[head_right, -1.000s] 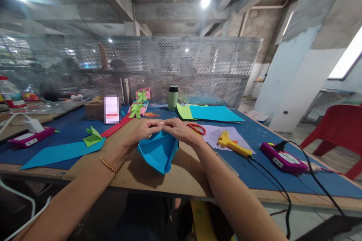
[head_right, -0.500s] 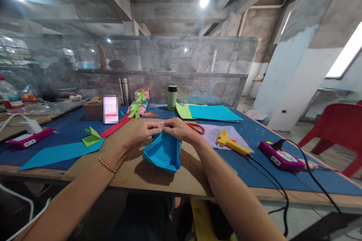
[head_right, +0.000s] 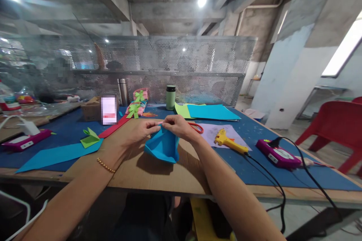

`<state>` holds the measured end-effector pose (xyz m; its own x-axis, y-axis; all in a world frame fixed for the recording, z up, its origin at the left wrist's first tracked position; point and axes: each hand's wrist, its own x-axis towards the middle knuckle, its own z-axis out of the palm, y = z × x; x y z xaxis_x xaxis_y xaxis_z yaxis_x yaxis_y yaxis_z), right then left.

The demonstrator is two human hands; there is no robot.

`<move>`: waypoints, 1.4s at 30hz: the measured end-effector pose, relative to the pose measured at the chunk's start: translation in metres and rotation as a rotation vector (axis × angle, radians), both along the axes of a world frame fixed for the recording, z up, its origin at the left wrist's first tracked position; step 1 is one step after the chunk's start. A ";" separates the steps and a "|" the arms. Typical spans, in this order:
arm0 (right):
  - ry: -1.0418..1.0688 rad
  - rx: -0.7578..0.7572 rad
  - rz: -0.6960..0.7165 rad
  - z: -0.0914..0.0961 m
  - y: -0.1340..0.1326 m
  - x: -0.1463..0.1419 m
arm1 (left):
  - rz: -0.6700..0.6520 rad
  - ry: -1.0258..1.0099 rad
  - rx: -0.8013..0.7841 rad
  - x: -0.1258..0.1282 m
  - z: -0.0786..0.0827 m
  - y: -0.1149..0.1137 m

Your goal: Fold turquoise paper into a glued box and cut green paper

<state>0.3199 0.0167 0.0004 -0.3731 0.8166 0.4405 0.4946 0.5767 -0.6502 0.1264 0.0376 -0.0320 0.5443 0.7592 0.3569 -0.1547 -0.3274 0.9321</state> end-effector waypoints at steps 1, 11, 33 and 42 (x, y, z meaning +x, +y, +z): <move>0.029 0.030 -0.027 0.001 0.000 0.000 | -0.019 -0.025 -0.074 0.000 0.000 -0.001; 0.090 0.156 -0.065 0.017 -0.012 -0.001 | 0.180 -0.134 -0.256 -0.005 0.011 -0.010; -1.036 -0.184 -0.922 -0.028 -0.102 0.167 | 0.283 -0.112 -0.124 -0.009 0.016 -0.014; -0.823 -0.046 -0.889 -0.057 -0.069 0.210 | 0.225 -0.134 -0.114 -0.008 0.018 -0.011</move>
